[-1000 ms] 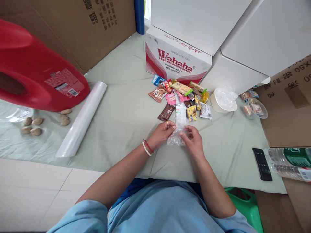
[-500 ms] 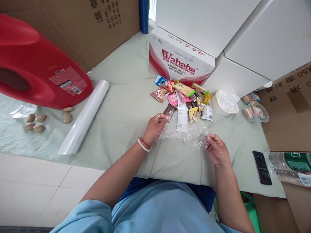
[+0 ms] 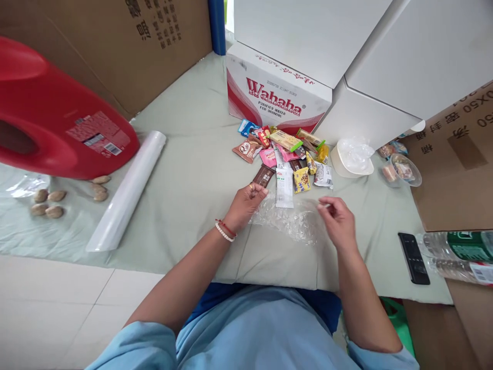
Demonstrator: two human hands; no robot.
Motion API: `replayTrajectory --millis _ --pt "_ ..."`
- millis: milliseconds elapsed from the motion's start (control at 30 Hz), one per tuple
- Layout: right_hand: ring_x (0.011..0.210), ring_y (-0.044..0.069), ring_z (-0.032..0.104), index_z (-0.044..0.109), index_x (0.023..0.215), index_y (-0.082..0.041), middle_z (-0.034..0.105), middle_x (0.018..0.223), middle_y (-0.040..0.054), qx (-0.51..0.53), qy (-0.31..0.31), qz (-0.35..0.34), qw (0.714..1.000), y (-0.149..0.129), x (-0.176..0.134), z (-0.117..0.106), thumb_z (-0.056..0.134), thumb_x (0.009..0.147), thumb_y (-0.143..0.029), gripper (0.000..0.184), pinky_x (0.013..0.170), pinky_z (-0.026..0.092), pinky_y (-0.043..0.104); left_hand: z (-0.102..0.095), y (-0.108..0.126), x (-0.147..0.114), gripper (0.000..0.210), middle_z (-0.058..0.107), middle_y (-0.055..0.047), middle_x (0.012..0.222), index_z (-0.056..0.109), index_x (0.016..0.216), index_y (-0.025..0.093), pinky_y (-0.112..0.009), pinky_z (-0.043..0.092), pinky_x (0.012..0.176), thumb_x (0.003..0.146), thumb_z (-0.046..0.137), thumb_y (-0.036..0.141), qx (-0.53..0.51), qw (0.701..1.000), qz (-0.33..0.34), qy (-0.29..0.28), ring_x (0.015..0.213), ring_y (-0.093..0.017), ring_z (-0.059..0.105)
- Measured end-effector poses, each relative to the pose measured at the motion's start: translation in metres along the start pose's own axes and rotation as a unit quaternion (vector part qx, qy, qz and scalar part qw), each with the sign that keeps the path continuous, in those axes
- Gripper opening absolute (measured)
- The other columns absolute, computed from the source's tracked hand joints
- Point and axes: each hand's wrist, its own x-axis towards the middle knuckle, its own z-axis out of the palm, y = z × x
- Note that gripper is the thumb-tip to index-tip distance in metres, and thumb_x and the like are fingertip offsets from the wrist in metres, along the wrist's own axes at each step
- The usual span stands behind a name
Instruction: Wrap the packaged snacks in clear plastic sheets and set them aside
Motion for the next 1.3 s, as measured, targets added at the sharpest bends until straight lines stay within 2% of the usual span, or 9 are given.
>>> replayTrajectory --millis 133,233,367,633,800,967,1133,1233,1300 --pt "0.110 0.029 0.062 0.066 0.137 -0.024 0.062 0.138 0.0138 -0.091 -0.108 -0.172 0.975 -0.023 0.012 0.050 0.081 0.084 -0.054 0.063 0.094 0.054 0.044 0.000 0.003 -0.004 0.060 0.039 0.007 0.061 0.060 0.085 0.020 -0.023 0.030 0.047 0.079 0.070 0.078 0.001 1.000 -0.007 -0.013 0.051 -0.009 0.035" --pt "0.104 0.031 0.061 0.075 0.119 -0.022 0.074 0.110 0.0108 -0.158 -0.121 -0.198 0.960 -0.021 0.023 0.067 0.071 0.095 -0.038 0.030 0.095 0.052 0.046 0.000 0.004 -0.004 0.056 0.038 0.008 0.059 0.059 0.088 0.020 -0.023 0.029 0.046 0.087 0.059 0.076 0.001 1.000 -0.015 -0.016 0.049 -0.010 0.032" --pt "0.089 0.025 0.060 0.079 0.099 -0.024 0.077 0.093 0.0056 -0.125 -0.088 -0.252 0.956 -0.022 0.031 0.050 0.063 0.100 -0.030 0.017 0.086 0.050 0.041 0.002 0.002 0.000 0.038 0.043 0.008 0.061 0.058 0.094 0.021 -0.022 0.031 0.046 0.086 0.070 0.055 0.004 1.000 -0.026 -0.013 0.050 -0.010 0.037" --pt "0.094 0.024 0.059 0.080 0.105 -0.028 0.076 0.097 0.0045 -0.127 -0.034 -0.345 0.929 -0.042 0.017 0.005 0.067 0.099 -0.022 0.016 0.086 0.052 0.041 0.002 0.001 0.002 0.029 0.046 0.010 0.060 0.060 0.104 0.019 -0.021 0.033 0.046 0.083 0.072 0.034 -0.004 0.999 -0.032 0.007 0.046 -0.009 0.039" --pt "0.091 0.023 0.059 0.077 0.113 -0.030 0.074 0.095 0.0039 -0.150 0.004 -0.371 0.916 -0.037 -0.015 -0.005 0.068 0.096 -0.012 0.026 0.083 0.052 0.040 -0.001 0.000 0.005 0.019 0.045 0.010 0.060 0.053 0.102 0.022 -0.022 0.033 0.048 0.090 0.062 0.033 0.001 0.995 0.006 0.103 0.046 -0.010 0.039" --pt "0.091 0.023 0.058 0.072 0.122 -0.025 0.072 0.096 0.0060 -0.197 0.016 -0.411 0.890 -0.026 -0.076 -0.015 0.071 0.093 -0.004 0.037 0.079 0.051 0.039 -0.003 -0.002 0.006 0.018 0.044 0.010 0.059 0.052 0.103 0.023 -0.024 0.035 0.052 0.091 0.062 0.033 0.036 0.984 0.034 0.169 0.049 -0.012 0.043" --pt "0.089 0.022 0.056 0.072 0.123 -0.018 0.072 0.095 0.0080 -0.174 -0.057 -0.387 0.904 -0.007 -0.132 -0.005 0.065 0.095 -0.003 0.033 0.079 0.053 0.039 -0.004 -0.003 0.010 0.008 0.050 0.007 0.060 0.056 0.093 0.022 -0.025 0.034 0.054 0.091 0.060 0.029 0.079 0.981 0.031 0.173 0.051 -0.013 0.046" --pt "0.089 0.022 0.057 0.072 0.122 -0.018 0.072 0.092 0.0068 -0.156 -0.105 -0.352 0.917 0.005 -0.147 0.010 0.064 0.095 -0.004 0.031 0.079 0.052 0.038 -0.009 -0.001 0.011 0.006 0.052 0.005 0.062 0.058 0.088 0.021 -0.027 0.036 0.056 0.087 0.063 0.024 0.106 0.983 0.013 0.150 0.054 -0.014 0.049" --pt "0.085 0.022 0.057 0.072 0.123 -0.019 0.072 0.091 0.0063 -0.155 -0.114 -0.339 0.921 0.009 -0.151 0.020 0.065 0.096 -0.005 0.031 0.078 0.051 0.038 -0.012 0.006 0.004 0.010 0.057 0.002 0.073 0.060 0.090 0.020 -0.029 0.043 0.063 0.082 0.067 0.021 0.161 0.970 0.030 0.182 0.064 -0.016 0.054"
